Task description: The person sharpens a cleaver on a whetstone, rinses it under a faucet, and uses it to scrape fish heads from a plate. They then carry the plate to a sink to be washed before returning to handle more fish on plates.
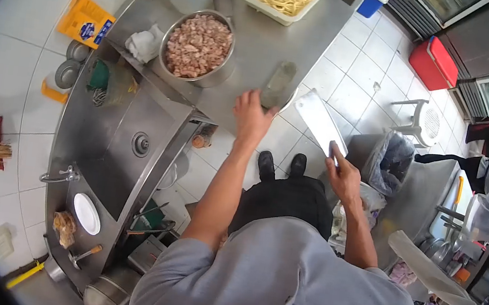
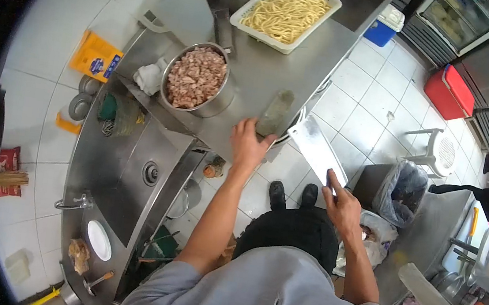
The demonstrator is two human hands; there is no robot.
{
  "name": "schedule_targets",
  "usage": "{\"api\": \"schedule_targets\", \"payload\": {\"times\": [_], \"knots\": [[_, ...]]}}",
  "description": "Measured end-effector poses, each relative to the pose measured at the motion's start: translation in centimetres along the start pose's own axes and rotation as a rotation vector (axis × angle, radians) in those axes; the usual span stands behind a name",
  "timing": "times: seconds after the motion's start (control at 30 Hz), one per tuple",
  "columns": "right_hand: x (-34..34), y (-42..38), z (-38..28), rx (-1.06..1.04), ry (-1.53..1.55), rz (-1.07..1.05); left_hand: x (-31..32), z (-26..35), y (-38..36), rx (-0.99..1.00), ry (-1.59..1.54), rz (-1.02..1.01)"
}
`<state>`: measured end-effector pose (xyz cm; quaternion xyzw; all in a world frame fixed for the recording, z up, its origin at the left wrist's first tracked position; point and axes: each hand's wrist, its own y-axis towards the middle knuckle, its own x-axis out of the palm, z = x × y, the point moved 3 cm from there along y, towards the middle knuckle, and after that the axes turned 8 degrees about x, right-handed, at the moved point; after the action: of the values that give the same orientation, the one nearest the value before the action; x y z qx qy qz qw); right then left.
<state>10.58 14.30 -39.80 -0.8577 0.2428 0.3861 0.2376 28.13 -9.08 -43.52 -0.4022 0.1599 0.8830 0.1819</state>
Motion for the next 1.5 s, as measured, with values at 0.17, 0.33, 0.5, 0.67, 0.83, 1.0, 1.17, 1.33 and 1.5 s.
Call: {"api": "schedule_targets", "payload": {"times": [0.17, 0.33, 0.5, 0.67, 0.83, 1.0, 1.17, 1.33, 1.5], "knots": [[-0.3, 2.8, -1.0, -0.179, -0.154, 0.016, -3.4, 2.0, -1.9, 0.229, -0.219, 0.155], [-0.1, 6.1, -1.0, -0.363, -0.368, -0.055, -0.3, 4.9, -2.2, 0.514, 0.268, -0.343], [0.4, 8.3, -1.7, -0.430, -0.445, -0.108, 0.6, 2.4, -1.6, 0.409, 0.312, -0.382], [2.8, 10.2, -5.1, -0.541, -0.450, -0.158, -1.7, -0.5, -2.5, 0.284, 0.412, -0.387], [5.1, 11.6, -8.0, -0.672, -0.440, -0.211, -4.3, -3.0, -3.9, 0.151, 0.380, -0.321], [6.7, 12.3, -10.5, -0.823, -0.472, -0.278, -6.1, -4.3, -6.0, 0.065, 0.402, -0.302], [8.6, 12.2, -11.8, -0.931, -0.452, -0.326, -7.7, -5.0, -8.6, -0.026, 0.454, -0.237], [8.2, 9.0, -12.5, -0.945, -0.474, -0.488, -11.7, -2.9, -12.8, -0.040, 0.510, -0.278], [1.4, 5.7, -5.5, -0.458, 0.286, -0.528, -12.7, 1.0, -12.2, 0.001, 0.109, 0.310]]}}
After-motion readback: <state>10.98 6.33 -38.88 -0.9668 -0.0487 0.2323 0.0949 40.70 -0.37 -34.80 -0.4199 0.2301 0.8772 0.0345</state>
